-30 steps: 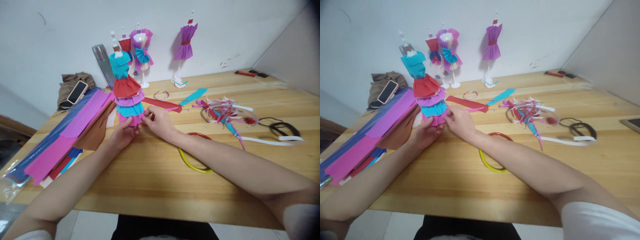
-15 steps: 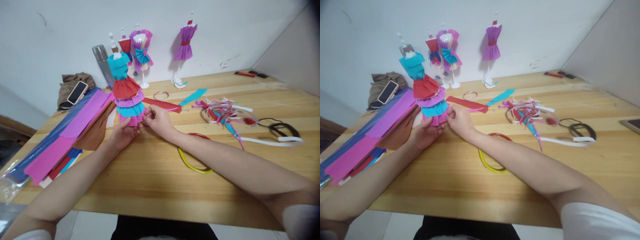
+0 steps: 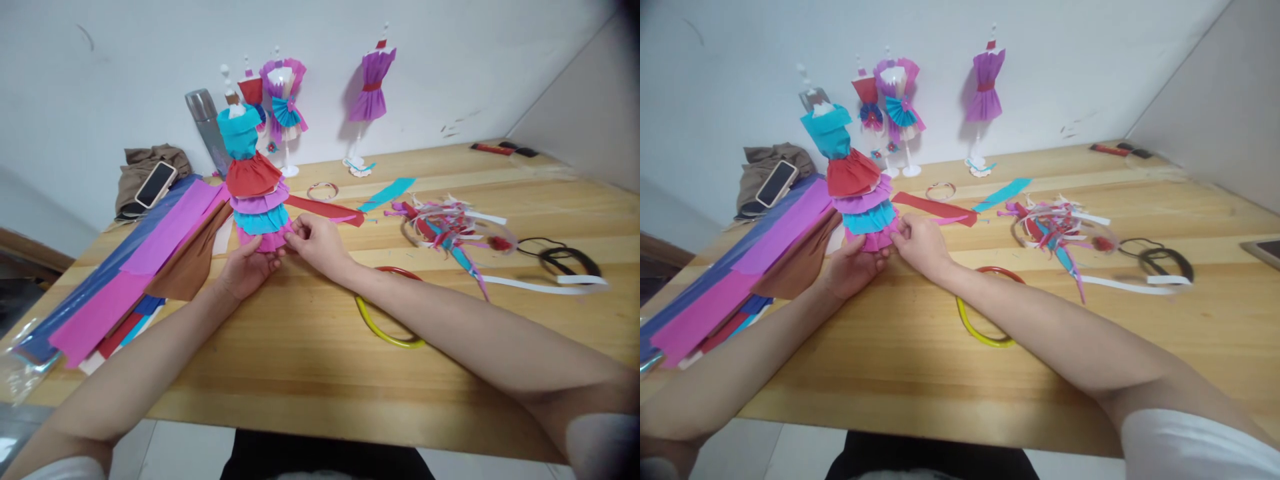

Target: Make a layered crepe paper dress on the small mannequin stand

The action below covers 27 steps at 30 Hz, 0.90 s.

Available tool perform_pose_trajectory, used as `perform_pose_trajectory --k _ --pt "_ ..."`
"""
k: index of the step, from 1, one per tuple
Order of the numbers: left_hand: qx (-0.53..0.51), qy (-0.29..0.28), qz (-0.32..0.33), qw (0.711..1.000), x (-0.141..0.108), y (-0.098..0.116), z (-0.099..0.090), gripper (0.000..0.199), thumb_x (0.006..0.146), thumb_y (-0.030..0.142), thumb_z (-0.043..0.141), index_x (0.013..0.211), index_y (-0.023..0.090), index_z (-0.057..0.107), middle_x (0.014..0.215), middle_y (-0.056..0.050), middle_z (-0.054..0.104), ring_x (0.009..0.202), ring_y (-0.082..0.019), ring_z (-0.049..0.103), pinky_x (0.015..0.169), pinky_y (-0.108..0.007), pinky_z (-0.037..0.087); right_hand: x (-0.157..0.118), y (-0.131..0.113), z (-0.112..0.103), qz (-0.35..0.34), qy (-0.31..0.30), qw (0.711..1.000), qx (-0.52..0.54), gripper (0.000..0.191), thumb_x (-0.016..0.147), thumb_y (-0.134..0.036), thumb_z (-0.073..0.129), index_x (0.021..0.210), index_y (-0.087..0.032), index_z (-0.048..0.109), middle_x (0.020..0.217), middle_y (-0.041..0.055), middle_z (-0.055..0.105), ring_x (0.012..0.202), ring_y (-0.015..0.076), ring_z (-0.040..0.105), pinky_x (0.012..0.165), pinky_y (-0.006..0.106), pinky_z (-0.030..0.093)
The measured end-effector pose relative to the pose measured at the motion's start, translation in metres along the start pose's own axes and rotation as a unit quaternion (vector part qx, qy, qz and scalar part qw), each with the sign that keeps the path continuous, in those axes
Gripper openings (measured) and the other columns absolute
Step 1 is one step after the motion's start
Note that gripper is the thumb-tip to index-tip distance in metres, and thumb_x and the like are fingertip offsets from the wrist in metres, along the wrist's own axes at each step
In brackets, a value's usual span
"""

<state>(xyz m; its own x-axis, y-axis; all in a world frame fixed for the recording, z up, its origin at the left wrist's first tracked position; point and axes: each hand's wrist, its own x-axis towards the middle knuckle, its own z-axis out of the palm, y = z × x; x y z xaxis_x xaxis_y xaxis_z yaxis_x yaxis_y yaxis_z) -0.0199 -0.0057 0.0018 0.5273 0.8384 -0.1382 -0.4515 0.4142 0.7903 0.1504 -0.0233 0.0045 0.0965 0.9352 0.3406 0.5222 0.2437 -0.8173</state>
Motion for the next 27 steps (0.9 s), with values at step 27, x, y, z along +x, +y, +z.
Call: perform_pose_trajectory --k 27 --pt "-0.01 0.045 -0.016 0.999 0.0 -0.001 0.0 0.008 0.088 0.02 0.069 0.089 0.013 0.071 0.074 -0.005 0.072 0.063 -0.012 0.067 0.056 -0.02 0.053 0.001 -0.016 -0.004 0.292 -0.077 0.89 0.341 0.016 0.088 -0.021 0.056 0.074 -0.021 0.047 0.061 0.0015 0.063 0.039 0.0113 0.049 0.038 0.023 0.024"
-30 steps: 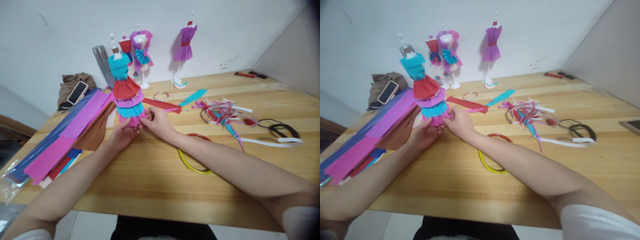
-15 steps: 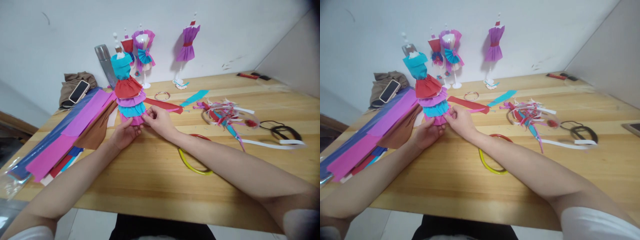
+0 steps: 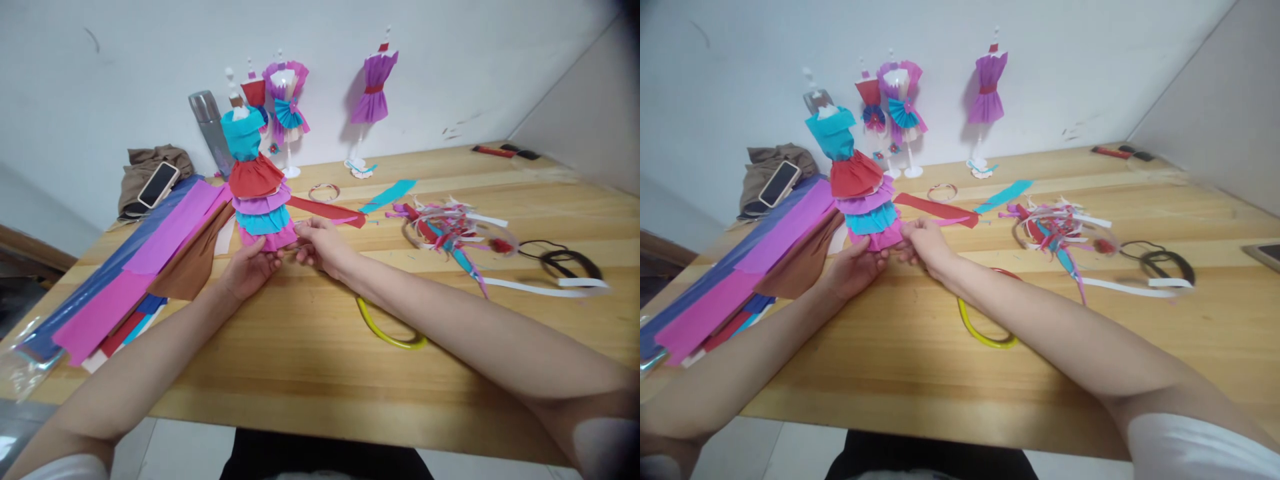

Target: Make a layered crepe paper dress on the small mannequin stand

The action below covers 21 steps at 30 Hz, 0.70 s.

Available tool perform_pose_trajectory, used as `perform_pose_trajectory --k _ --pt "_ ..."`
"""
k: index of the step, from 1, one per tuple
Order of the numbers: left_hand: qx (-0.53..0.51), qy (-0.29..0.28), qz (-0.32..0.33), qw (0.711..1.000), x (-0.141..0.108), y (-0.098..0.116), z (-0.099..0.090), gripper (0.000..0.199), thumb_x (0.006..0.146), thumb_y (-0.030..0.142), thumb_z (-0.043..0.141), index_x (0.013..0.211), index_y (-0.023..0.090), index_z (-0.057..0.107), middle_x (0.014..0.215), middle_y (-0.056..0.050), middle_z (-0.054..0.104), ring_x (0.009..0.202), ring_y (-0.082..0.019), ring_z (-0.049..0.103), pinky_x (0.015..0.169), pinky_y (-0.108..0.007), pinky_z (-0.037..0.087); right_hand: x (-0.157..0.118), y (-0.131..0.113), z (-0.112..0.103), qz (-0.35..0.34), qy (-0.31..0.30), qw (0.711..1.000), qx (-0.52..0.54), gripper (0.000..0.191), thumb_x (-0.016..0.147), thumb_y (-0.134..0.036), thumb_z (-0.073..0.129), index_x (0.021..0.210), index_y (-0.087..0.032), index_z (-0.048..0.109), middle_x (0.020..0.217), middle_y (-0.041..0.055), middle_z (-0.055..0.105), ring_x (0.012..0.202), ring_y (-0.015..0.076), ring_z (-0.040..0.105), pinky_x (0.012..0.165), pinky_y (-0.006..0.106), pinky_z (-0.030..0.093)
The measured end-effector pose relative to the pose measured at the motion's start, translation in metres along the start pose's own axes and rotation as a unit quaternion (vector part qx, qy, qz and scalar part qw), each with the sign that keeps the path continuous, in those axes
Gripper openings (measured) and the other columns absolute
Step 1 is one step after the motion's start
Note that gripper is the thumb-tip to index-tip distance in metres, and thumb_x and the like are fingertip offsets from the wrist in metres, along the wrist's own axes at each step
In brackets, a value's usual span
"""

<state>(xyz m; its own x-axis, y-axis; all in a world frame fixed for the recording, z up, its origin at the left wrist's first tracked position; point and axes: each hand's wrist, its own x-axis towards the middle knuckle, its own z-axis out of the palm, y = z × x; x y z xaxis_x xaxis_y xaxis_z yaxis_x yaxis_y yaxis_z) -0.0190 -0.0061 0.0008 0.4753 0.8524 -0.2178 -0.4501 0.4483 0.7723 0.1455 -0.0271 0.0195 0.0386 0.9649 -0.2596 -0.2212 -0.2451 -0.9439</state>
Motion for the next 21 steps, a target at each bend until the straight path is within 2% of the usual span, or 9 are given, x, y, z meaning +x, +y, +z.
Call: perform_pose_trajectory --k 6,11,16,21 --pt "-0.009 -0.011 -0.007 1.0 0.0002 -0.0001 -0.0014 0.006 0.088 0.019 0.071 0.087 0.013 0.071 0.076 -0.004 0.074 0.065 -0.012 0.069 0.056 -0.019 0.054 -0.0016 0.0017 0.0 0.024 -0.021 0.988 0.152 0.022 0.074 -0.007 0.061 0.067 -0.02 0.045 0.049 -0.0069 0.043 0.04 0.0055 0.037 0.039 0.019 0.023" --pt "-0.012 -0.034 -0.002 0.999 0.0003 -0.0003 -0.0021 0.007 0.088 0.017 0.069 0.091 0.012 0.072 0.08 -0.005 0.076 0.065 -0.012 0.069 0.056 -0.019 0.055 -0.0008 0.0026 -0.0002 0.05 -0.045 0.982 0.175 0.023 0.07 -0.007 0.062 0.067 -0.019 0.044 0.051 -0.0073 0.043 0.041 0.0038 0.034 0.041 0.017 0.024" --pt "-0.011 -0.034 0.009 0.999 0.0004 -0.0012 -0.0016 0.006 0.089 0.016 0.068 0.089 0.012 0.072 0.081 -0.006 0.077 0.064 -0.012 0.069 0.056 -0.019 0.055 -0.0001 0.0035 0.0003 0.078 -0.023 0.975 0.208 0.015 0.075 -0.016 0.062 0.073 -0.019 0.047 0.054 -0.0047 0.048 0.042 0.0057 0.039 0.041 0.018 0.026" --pt "-0.006 -0.035 0.019 0.999 0.0011 -0.002 -0.0037 0.007 0.085 0.017 0.073 0.091 0.013 0.072 0.076 -0.004 0.074 0.064 -0.013 0.069 0.058 -0.02 0.055 -0.0009 0.0054 0.0 0.039 -0.069 0.969 0.233 0.025 0.065 -0.01 0.066 0.076 -0.02 0.046 0.052 -0.0087 0.046 0.039 0.0031 0.034 0.04 0.016 0.023"
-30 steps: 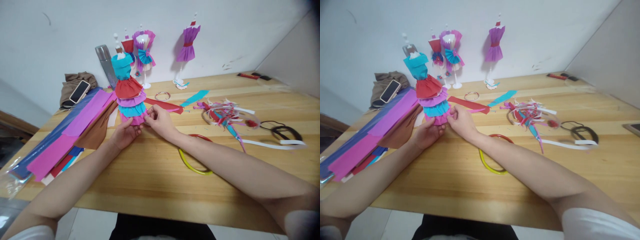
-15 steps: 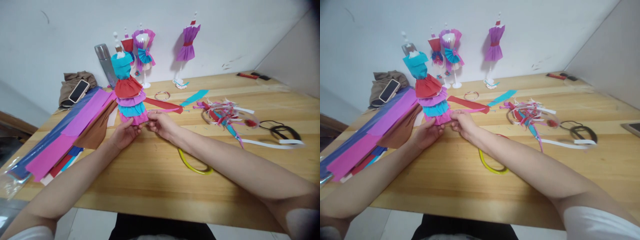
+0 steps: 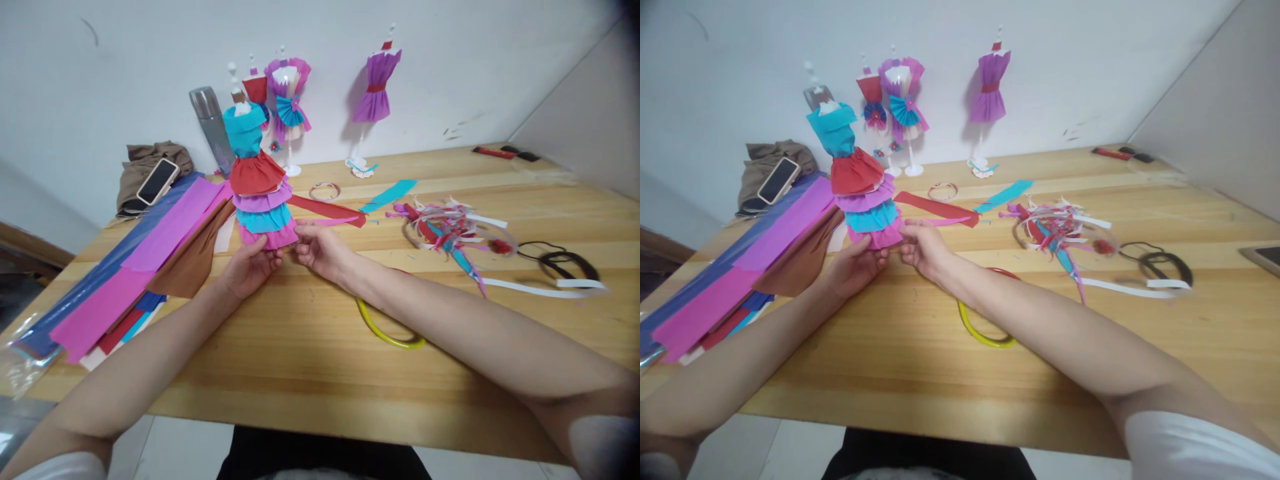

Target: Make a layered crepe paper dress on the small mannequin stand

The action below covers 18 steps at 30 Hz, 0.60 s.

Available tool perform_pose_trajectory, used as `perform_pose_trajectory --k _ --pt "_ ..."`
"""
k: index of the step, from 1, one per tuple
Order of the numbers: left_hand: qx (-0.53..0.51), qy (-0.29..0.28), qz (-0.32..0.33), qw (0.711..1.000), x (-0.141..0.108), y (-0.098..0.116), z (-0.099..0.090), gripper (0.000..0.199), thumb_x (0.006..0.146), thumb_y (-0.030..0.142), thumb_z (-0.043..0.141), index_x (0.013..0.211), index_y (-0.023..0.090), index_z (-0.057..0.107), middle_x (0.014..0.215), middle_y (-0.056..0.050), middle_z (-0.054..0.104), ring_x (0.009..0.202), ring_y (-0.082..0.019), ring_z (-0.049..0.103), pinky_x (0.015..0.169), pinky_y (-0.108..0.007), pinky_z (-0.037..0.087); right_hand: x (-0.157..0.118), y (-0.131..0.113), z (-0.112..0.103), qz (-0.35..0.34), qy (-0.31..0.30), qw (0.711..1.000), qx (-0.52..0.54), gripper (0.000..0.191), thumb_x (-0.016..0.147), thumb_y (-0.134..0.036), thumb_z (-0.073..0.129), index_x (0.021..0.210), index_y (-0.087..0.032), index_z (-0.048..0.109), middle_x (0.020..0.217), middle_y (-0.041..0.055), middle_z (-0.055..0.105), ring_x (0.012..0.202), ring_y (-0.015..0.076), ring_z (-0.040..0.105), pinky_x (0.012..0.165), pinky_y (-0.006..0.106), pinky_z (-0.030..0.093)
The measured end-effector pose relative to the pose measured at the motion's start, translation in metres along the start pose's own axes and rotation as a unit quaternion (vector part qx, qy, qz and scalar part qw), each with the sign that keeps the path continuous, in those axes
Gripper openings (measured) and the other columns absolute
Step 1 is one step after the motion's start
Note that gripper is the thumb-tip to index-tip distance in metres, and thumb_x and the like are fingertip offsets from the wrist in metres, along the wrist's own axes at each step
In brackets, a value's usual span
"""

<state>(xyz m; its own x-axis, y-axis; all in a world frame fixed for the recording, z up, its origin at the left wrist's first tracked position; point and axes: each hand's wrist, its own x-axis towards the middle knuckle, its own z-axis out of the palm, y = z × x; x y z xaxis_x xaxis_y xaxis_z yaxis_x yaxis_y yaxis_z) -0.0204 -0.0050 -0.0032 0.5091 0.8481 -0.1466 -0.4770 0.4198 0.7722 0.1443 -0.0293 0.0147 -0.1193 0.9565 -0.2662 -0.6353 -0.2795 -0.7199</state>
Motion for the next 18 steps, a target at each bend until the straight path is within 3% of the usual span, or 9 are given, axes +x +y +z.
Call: perform_pose_trajectory --k 8,13,18 --pt "-0.005 -0.023 -0.018 1.0 0.0027 -0.0012 -0.0076 0.01 0.086 0.021 0.074 0.092 0.013 0.073 0.078 -0.004 0.075 0.067 -0.013 0.069 0.059 -0.021 0.054 0.0029 0.0038 -0.0033 -0.032 -0.023 0.999 -0.011 0.026 0.063 -0.01 0.065 0.085 -0.018 0.054 0.05 -0.0094 0.05 0.038 0.0029 0.036 0.038 0.015 0.027" --pt "0.004 -0.01 -0.027 1.0 0.0022 -0.0007 -0.0057 0.01 0.09 0.021 0.069 0.092 0.012 0.073 0.079 -0.005 0.075 0.067 -0.013 0.068 0.06 -0.02 0.054 0.0034 0.0062 -0.0024 -0.064 0.025 0.997 -0.028 0.038 0.063 -0.005 0.064 0.096 -0.019 0.053 0.056 -0.0078 0.058 0.04 0.0057 0.044 0.039 0.017 0.031" --pt "0.008 -0.014 -0.031 0.999 0.0011 0.0001 -0.0023 0.011 0.092 0.021 0.067 0.092 0.011 0.072 0.08 -0.006 0.075 0.068 -0.012 0.069 0.061 -0.02 0.055 0.0041 0.0069 -0.0033 -0.047 0.05 0.997 -0.019 0.039 0.064 -0.006 0.064 0.097 -0.022 0.05 0.059 -0.0071 0.06 0.043 0.009 0.053 0.04 0.019 0.036"
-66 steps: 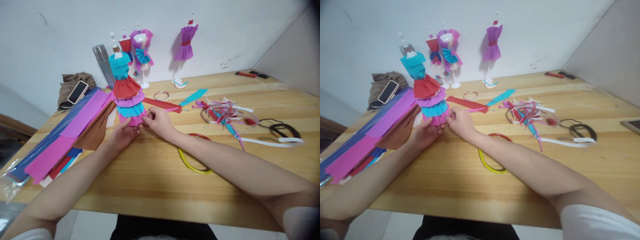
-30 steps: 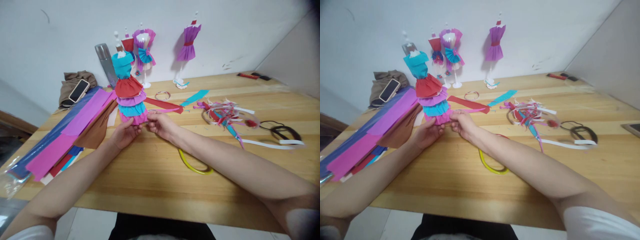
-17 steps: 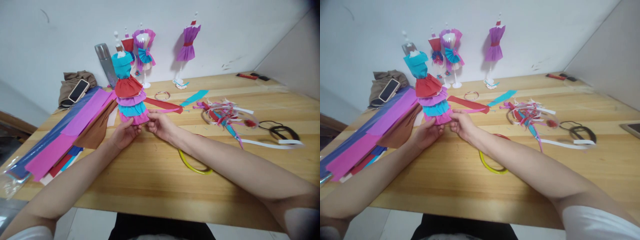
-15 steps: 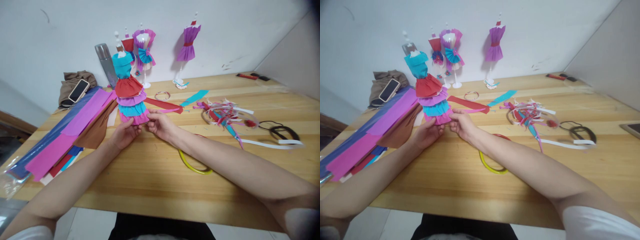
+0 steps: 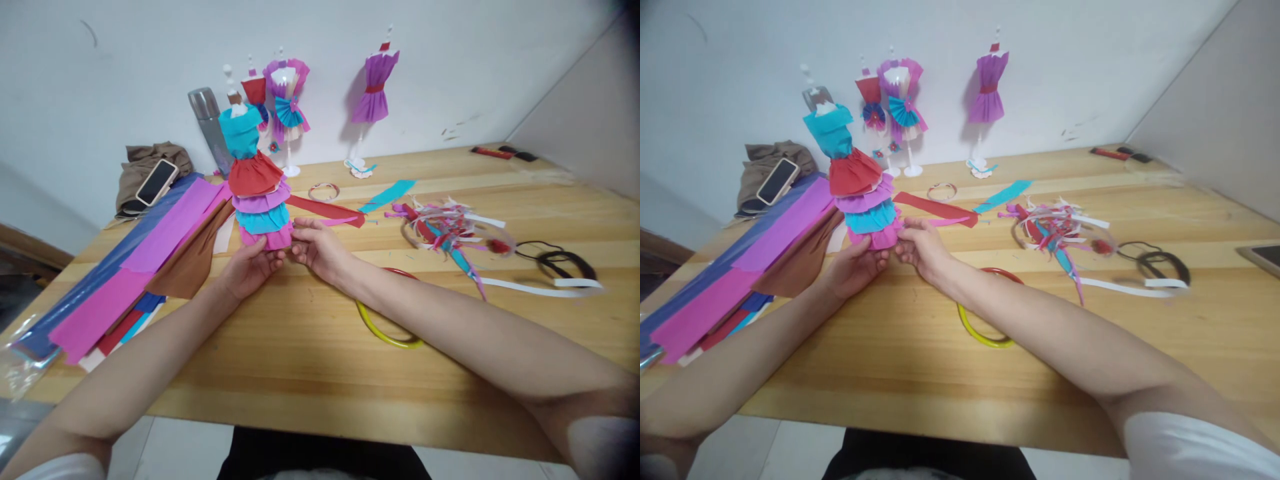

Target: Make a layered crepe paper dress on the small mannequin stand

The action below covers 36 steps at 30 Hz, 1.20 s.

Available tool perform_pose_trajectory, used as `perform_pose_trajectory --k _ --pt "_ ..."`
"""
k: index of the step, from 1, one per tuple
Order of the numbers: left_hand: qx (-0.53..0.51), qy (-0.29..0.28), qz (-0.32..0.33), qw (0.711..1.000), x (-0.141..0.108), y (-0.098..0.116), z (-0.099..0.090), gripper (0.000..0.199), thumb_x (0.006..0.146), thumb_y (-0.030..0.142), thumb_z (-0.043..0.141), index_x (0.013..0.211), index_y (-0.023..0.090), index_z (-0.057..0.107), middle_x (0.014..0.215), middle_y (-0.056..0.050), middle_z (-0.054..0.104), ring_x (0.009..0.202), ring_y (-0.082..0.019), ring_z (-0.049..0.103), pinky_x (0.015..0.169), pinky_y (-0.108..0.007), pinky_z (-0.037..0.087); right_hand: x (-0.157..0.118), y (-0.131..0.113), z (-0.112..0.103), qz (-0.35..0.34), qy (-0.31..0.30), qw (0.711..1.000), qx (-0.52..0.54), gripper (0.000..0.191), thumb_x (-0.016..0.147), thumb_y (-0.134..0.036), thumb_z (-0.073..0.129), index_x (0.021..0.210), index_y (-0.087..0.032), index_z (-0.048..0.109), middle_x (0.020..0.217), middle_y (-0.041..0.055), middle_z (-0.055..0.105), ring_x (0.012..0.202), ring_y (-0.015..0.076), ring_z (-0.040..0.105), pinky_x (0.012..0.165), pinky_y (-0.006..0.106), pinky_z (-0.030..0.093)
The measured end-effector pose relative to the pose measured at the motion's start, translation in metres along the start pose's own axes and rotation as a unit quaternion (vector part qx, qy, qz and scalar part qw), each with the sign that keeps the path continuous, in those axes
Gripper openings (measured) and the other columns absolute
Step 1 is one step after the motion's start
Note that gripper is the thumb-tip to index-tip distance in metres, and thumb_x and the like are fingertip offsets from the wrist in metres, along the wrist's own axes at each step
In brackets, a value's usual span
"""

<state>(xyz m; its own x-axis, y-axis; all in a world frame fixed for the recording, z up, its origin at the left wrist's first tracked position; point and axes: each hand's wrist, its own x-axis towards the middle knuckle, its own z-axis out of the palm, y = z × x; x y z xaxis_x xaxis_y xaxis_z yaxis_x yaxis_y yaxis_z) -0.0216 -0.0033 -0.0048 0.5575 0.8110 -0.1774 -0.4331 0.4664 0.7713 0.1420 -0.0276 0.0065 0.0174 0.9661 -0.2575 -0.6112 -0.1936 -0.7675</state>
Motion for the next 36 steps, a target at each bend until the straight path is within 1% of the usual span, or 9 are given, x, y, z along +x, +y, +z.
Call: perform_pose_trajectory --k 6,12,17,20,23,25,27,31,36 --pt "-0.001 0.0 0.002 1.0 0.0008 -0.0006 -0.0017 0.01 0.092 0.02 0.066 0.093 0.011 0.072 0.08 -0.006 0.076 0.068 -0.012 0.07 0.06 -0.02 0.056 0.0042 0.0026 -0.0052 -0.006 -0.067 0.998 -0.01 0.035 0.059 -0.009 0.068 0.09 -0.02 0.055 0.055 -0.0078 0.057 0.039 0.0047 0.041 0.039 0.017 0.029" --pt "0.007 -0.011 -0.004 1.0 0.0003 0.0004 0.0001 0.011 0.092 0.02 0.065 0.091 0.012 0.072 0.082 -0.007 0.076 0.069 -0.013 0.069 0.062 -0.02 0.056 0.0036 0.001 -0.0033 0.02 -0.054 0.998 -0.016 0.033 0.058 -0.01 0.066 0.088 -0.019 0.054 0.057 -0.0053 0.06 0.044 0.0072 0.049 0.041 0.018 0.035" --pt "0.008 -0.005 0.006 1.0 0.0006 -0.0009 -0.0006 0.01 0.09 0.02 0.069 0.093 0.011 0.072 0.08 -0.006 0.075 0.068 -0.013 0.07 0.062 -0.021 0.056 0.0038 0.0014 -0.0047 0.0 -0.068 0.998 -0.017 0.037 0.055 -0.008 0.067 0.089 -0.019 0.057 0.05 -0.0096 0.052 0.041 0.0042 0.037 0.039 0.015 0.029" --pt "0.009 -0.003 0.011 1.0 0.0007 -0.0018 -0.0017 0.011 0.087 0.021 0.074 0.092 0.012 0.072 0.078 -0.006 0.074 0.067 -0.013 0.069 0.061 -0.021 0.056 0.0035 0.0026 -0.0053 -0.013 -0.074 0.997 -0.023 0.038 0.055 -0.007 0.066 0.09 -0.018 0.058 0.05 -0.0094 0.051 0.041 0.004 0.035 0.039 0.015 0.026" --pt "0.015 -0.007 0.017 1.0 0.0005 -0.0023 -0.0027 0.015 0.084 0.021 0.077 0.096 0.012 0.073 0.081 -0.006 0.075 0.068 -0.013 0.069 0.062 -0.021 0.056 0.002 0.0022 -0.0034 -0.006 -0.054 0.998 -0.028 0.035 0.057 -0.007 0.065 0.09 -0.019 0.056 0.054 -0.0065 0.056 0.042 0.0053 0.041 0.04 0.016 0.031" --pt "0.019 -0.009 0.019 1.0 0.0003 -0.0027 -0.0034 0.019 0.082 0.02 0.079 0.098 0.011 0.073 0.083 -0.006 0.076 0.071 -0.013 0.07 0.063 -0.02 0.056 0.0005 0.0005 -0.0008 0.017 -0.027 0.999 -0.025 0.03 0.061 -0.009 0.064 0.087 -0.02 0.053 0.056 -0.0042 0.059 0.044 0.0088 0.05 0.041 0.018 0.035" --pt "0.023 -0.012 0.023 0.999 0.0003 -0.003 -0.0041 0.022 0.08 0.02 0.082 0.099 0.012 0.074 0.084 -0.006 0.076 0.072 -0.013 0.071 0.065 -0.02 0.057 -0.001 -0.0018 0.0017 0.039 -0.02 0.999 -0.016 0.024 0.065 -0.011 0.064 0.082 -0.021 0.05 0.056 -0.0031 0.059 0.046 0.0109 0.055 0.041 0.018 0.037" --pt "0.018 -0.012 0.033 0.999 0.0006 -0.0035 -0.0043 0.028 0.075 0.022 0.087 0.099 0.013 0.075 0.081 -0.005 0.076 0.069 -0.013 0.07 0.063 -0.019 0.057 -0.0022 -0.005 0.0031 0.045 -0.051 0.998 0.016 0.019 0.067 -0.011 0.064 0.075 -0.02 0.049 0.054 -0.005 0.055 0.042 0.0063 0.047 0.039 0.016 0.031" --pt "0.018 -0.018 0.025 0.999 -0.0003 -0.0031 -0.0017 0.024 0.077 0.022 0.085 0.097 0.012 0.075 0.081 -0.005 0.076 0.069 -0.012 0.07 0.063 -0.02 0.057 0.0008 -0.001 -0.0017 -0.001 -0.081 0.997 0.013 0.029 0.063 -0.01 0.068 0.086 -0.02 0.054 0.052 -0.0102 0.05 0.04 0.0036 0.038 0.04 0.016 0.026"
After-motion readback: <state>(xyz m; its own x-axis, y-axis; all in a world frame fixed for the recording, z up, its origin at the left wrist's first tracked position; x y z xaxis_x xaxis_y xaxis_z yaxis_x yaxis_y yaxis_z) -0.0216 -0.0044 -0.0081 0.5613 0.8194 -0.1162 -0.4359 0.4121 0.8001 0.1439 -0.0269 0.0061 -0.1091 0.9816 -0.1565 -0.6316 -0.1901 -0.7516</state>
